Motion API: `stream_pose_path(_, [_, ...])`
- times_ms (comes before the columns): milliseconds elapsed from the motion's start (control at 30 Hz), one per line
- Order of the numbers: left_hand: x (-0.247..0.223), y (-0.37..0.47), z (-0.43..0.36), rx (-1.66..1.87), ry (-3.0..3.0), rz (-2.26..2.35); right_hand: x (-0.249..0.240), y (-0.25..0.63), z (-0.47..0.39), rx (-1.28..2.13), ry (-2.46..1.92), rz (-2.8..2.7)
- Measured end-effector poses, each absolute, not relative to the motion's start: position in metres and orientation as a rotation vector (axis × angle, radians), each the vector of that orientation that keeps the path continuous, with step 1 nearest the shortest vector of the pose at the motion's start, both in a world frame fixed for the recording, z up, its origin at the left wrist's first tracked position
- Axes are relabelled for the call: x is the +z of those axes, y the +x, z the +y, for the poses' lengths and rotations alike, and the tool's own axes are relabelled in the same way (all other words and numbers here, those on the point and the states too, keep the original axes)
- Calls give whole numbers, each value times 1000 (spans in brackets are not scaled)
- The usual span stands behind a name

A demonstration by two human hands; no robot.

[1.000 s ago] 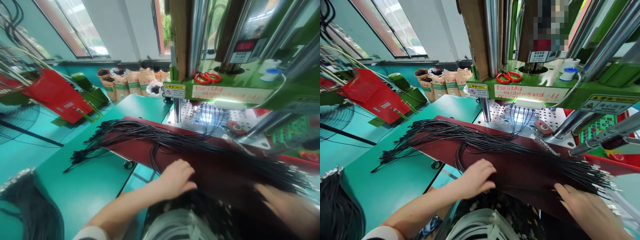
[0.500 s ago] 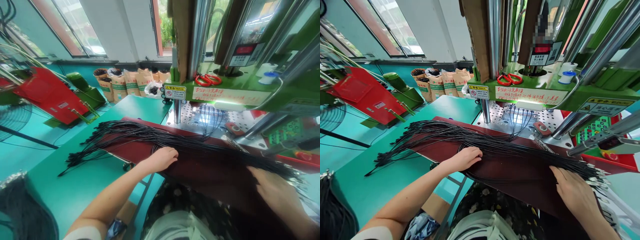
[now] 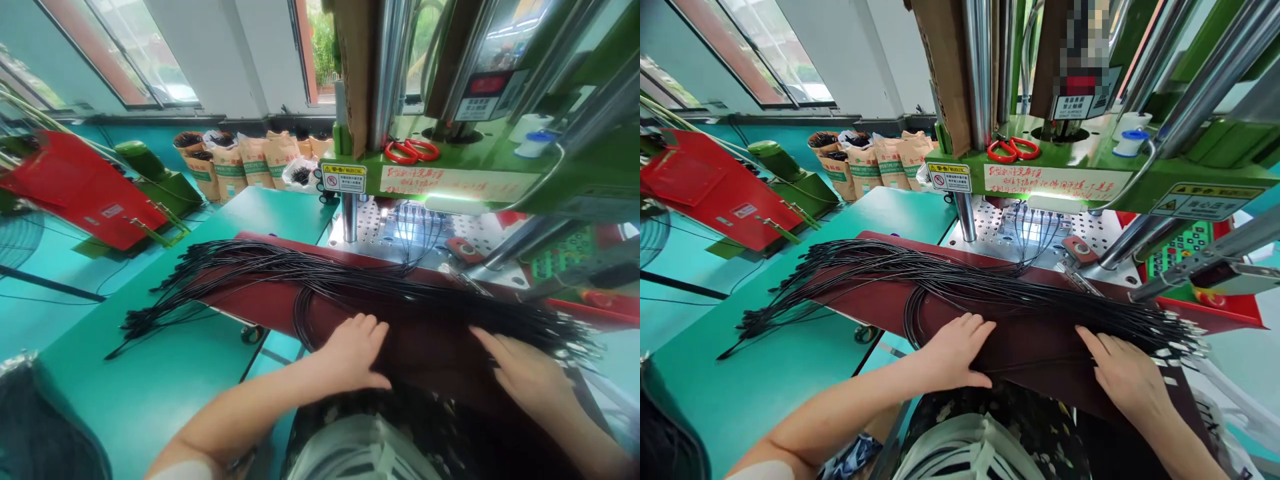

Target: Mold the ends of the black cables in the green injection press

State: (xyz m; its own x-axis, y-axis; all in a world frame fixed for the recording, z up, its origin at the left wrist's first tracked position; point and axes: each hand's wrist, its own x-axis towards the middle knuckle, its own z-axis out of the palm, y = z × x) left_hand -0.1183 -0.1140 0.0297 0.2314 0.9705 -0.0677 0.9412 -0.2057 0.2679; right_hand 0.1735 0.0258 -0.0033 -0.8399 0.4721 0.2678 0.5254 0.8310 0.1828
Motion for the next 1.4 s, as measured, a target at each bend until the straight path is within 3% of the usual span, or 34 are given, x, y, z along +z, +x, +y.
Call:
stream_pose_path(233, [12, -92, -105, 34, 2196, 2036, 6, 188, 22, -439, -901, -2696])
stream_pose_path(367, [23, -109, -111, -151, 2396, 1733, 4, 186, 18, -410, -905, -2750])
stream_pose_path(600, [91, -151, -132, -146, 2377, 1393, 20, 152, -5, -341, -882, -2719])
stream_pose_path(733, [75, -157, -128, -222, 2038, 1187, 12, 142, -13, -267, -832, -2691])
stream_pose_path(800, [53, -145, -120, -119, 1679, 1106, 5, 142, -15, -234, -796, -2701])
stream_pose_path(933, [21, -106, -100, 416, 1004, 1039, 2, 147, -18, -210, -751, -2660])
stream_pose_path(1067, [22, -94, -80, 753, 1247, 1372, 11, 153, -16, -250, -774, -2608])
stream_pose_path(1167, [39, -112, -76, 552, 1740, 1534, 15, 155, -15, -269, -797, -2584])
stream_pose_path(1300, [61, -137, -84, -39, 2019, 1264, 11, 154, -21, -232, -830, -2593])
stream_pose_path(1400, [68, -142, -87, -108, 2037, 1082, 6, 152, -25, -172, -748, -2652])
